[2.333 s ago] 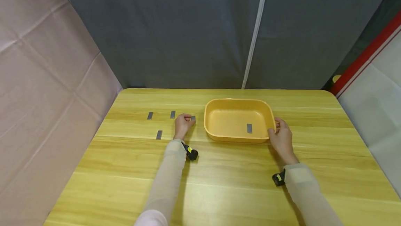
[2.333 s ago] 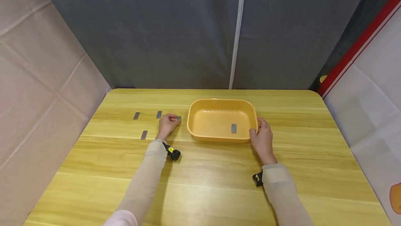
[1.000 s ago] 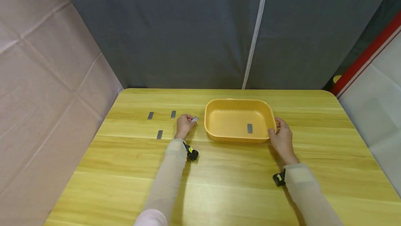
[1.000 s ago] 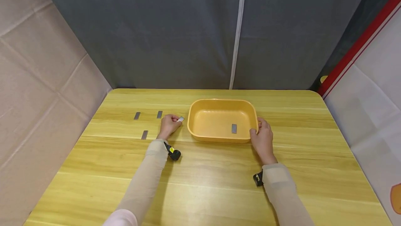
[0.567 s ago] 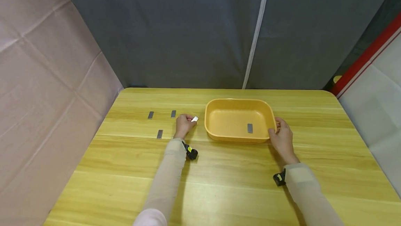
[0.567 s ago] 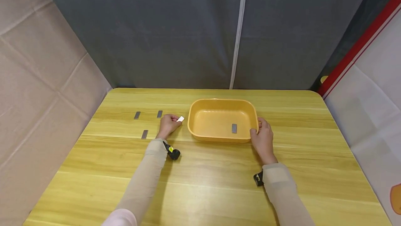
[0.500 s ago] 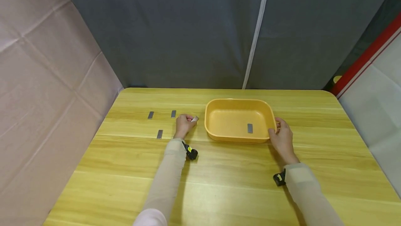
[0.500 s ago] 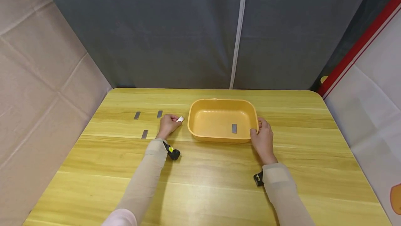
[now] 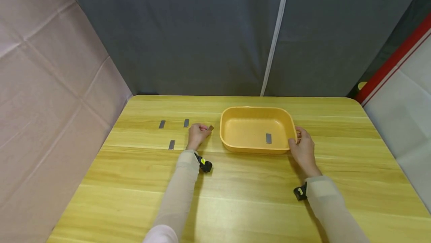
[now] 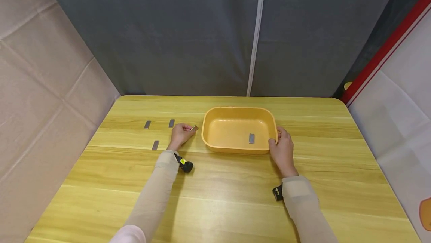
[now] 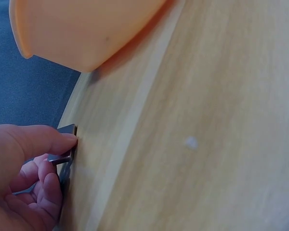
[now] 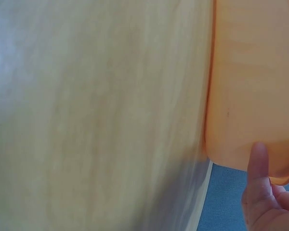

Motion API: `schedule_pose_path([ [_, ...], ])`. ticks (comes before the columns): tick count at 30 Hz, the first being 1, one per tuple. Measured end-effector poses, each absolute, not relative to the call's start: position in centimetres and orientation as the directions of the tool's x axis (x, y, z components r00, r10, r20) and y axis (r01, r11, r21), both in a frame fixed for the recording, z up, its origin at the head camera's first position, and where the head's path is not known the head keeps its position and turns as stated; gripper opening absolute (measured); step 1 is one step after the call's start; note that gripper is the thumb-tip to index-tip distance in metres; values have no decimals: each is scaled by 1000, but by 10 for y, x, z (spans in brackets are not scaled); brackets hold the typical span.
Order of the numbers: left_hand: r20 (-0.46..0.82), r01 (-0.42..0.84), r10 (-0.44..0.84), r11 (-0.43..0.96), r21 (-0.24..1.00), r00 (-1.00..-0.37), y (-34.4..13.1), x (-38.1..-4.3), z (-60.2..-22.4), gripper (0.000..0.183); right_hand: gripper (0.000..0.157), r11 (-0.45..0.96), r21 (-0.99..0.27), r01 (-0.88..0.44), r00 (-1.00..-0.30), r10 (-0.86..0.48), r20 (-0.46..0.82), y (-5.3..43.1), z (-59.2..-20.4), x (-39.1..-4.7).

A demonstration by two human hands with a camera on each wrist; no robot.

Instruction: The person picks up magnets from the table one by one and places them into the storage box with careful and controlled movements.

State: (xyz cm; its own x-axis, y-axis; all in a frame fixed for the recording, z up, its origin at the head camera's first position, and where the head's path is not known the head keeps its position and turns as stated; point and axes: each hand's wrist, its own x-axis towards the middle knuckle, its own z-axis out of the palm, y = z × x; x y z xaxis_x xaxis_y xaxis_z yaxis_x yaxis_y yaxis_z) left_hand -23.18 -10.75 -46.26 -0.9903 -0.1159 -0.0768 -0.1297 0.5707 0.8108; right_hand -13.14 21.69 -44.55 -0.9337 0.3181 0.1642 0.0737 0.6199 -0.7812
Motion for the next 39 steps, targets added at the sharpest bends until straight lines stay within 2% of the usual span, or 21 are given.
schedule_pose_path([
  [7, -87, -123, -93, 537, 834, -992, -111, -239, -474, 9, 44, 623, -778, 82, -930, 328, 164, 217, -444, -131],
  [13, -111, -144, -95, 512, 847, -989, -111, -236, -468, 10, 43, 631, -772, 76, -927, 329, 178, 217, -444, -131],
  [24, -177, -189, -72, 233, 954, -982, -114, -229, -464, 19, 43, 634, -769, 81, -926, 334, 178, 216, -444, -131],
  [39, -199, -207, -71, 123, 971, -977, -102, -225, -447, 24, 41, 658, -751, 53, -923, 319, 215, 217, -448, -131],
])
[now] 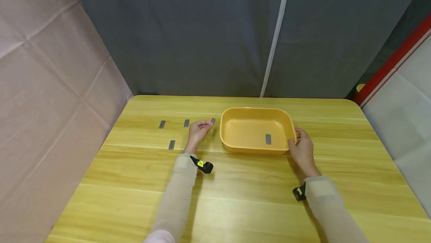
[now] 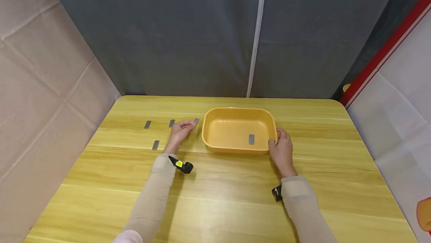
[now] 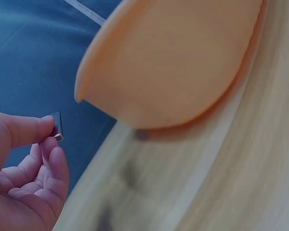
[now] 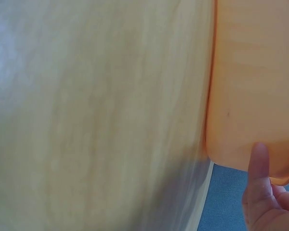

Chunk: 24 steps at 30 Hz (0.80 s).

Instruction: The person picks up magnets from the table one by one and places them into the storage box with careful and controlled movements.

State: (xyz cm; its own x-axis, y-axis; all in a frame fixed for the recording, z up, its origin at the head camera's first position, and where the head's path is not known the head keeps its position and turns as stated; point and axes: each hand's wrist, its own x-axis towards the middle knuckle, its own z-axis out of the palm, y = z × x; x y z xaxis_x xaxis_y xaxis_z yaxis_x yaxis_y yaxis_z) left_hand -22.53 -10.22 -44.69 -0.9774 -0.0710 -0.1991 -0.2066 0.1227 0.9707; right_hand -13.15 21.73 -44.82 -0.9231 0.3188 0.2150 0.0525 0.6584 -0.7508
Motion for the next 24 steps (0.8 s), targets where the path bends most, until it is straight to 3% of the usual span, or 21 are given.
schedule_pose_path([
  [12, -112, -110, 12, 102, 989, -994, -84, -221, -427, 22, 41, 652, -756, 51, -925, 316, 210, 217, -447, -131],
  [24, -141, -125, 87, 166, 978, -986, -68, -198, -394, 20, 42, 654, -754, 60, -928, 314, 199, 217, -446, -131],
])
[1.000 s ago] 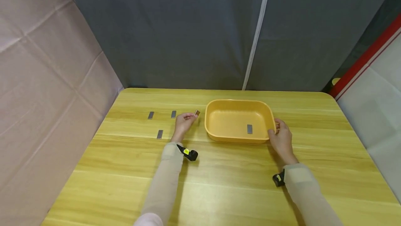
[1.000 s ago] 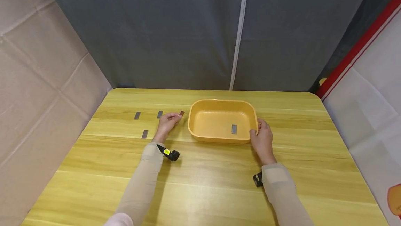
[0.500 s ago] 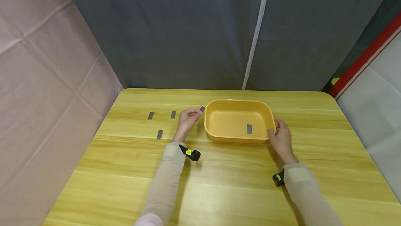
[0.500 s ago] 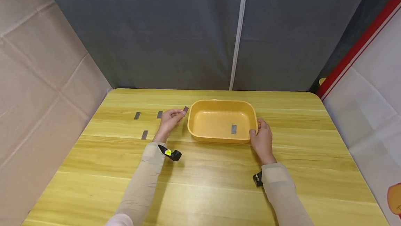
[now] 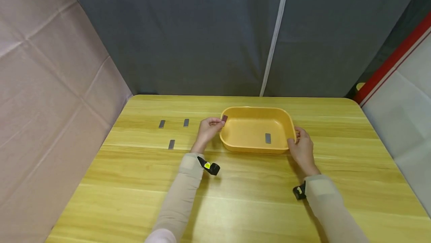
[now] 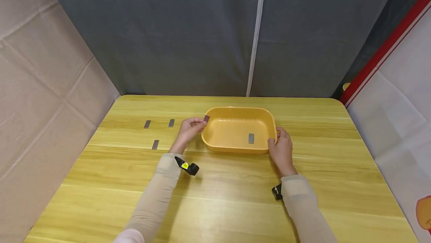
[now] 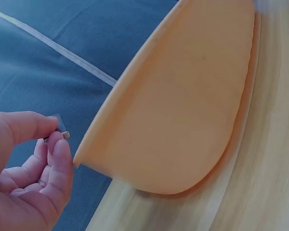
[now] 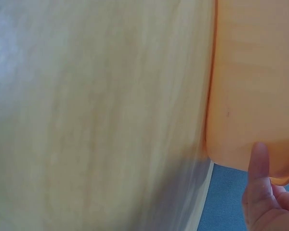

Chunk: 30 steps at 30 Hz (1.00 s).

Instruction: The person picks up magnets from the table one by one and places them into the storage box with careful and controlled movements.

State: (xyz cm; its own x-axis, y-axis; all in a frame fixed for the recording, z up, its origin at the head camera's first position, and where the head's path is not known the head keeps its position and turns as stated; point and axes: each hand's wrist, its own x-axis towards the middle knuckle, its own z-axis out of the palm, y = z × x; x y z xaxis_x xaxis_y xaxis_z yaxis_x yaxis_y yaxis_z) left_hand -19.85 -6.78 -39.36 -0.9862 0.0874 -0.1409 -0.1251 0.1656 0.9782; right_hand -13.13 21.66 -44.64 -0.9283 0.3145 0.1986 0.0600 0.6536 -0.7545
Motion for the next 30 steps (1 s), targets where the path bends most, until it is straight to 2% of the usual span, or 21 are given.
schedule_pose_path([
  [10, -138, -119, 138, 136, 983, -981, -62, -210, -412, 19, 42, 650, -758, 54, -927, 315, 204, 217, -446, -131],
  [23, -100, -40, 206, 278, 960, -973, -43, -210, -412, 20, 42, 644, -763, 60, -930, 314, 192, 216, -445, -131],
  [30, -98, -25, 227, 303, 953, -969, -31, -211, -414, 21, 43, 639, -765, 79, -931, 321, 172, 215, -443, -131],
])
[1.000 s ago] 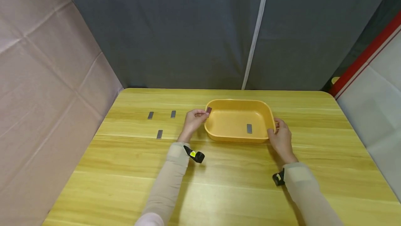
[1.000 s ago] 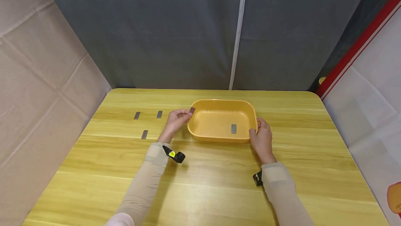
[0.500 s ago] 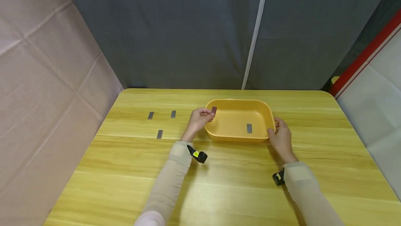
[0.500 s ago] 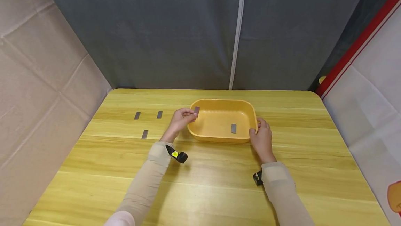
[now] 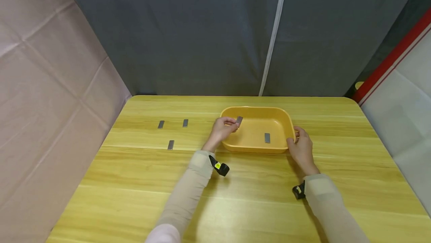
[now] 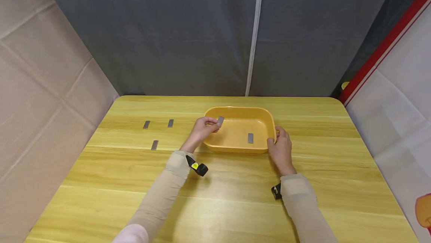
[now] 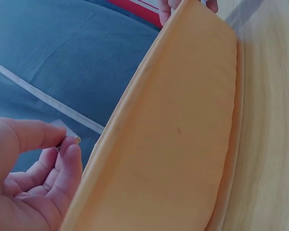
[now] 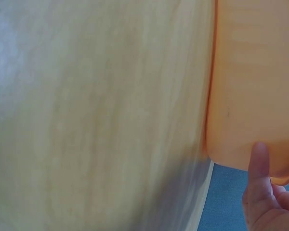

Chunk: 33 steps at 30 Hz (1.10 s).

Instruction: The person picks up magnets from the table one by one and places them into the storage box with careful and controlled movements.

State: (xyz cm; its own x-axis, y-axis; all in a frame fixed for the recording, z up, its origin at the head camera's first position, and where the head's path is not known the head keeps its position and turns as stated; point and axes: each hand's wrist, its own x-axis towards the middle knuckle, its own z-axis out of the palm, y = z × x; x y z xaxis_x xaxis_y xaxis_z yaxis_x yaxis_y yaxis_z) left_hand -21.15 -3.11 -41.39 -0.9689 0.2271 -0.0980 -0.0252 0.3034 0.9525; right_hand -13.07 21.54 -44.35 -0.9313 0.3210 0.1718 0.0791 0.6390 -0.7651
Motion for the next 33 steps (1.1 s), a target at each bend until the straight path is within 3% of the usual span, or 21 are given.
schedule_pose_path([
  [22, -223, -159, 251, 253, 954, -942, -11, -220, -416, 20, 42, 641, -764, 74, -928, 324, 182, 216, -445, -131],
  [33, -193, -69, 276, 403, 913, -942, -4, -225, -407, 21, 42, 639, -766, 71, -929, 321, 182, 216, -444, -131],
])
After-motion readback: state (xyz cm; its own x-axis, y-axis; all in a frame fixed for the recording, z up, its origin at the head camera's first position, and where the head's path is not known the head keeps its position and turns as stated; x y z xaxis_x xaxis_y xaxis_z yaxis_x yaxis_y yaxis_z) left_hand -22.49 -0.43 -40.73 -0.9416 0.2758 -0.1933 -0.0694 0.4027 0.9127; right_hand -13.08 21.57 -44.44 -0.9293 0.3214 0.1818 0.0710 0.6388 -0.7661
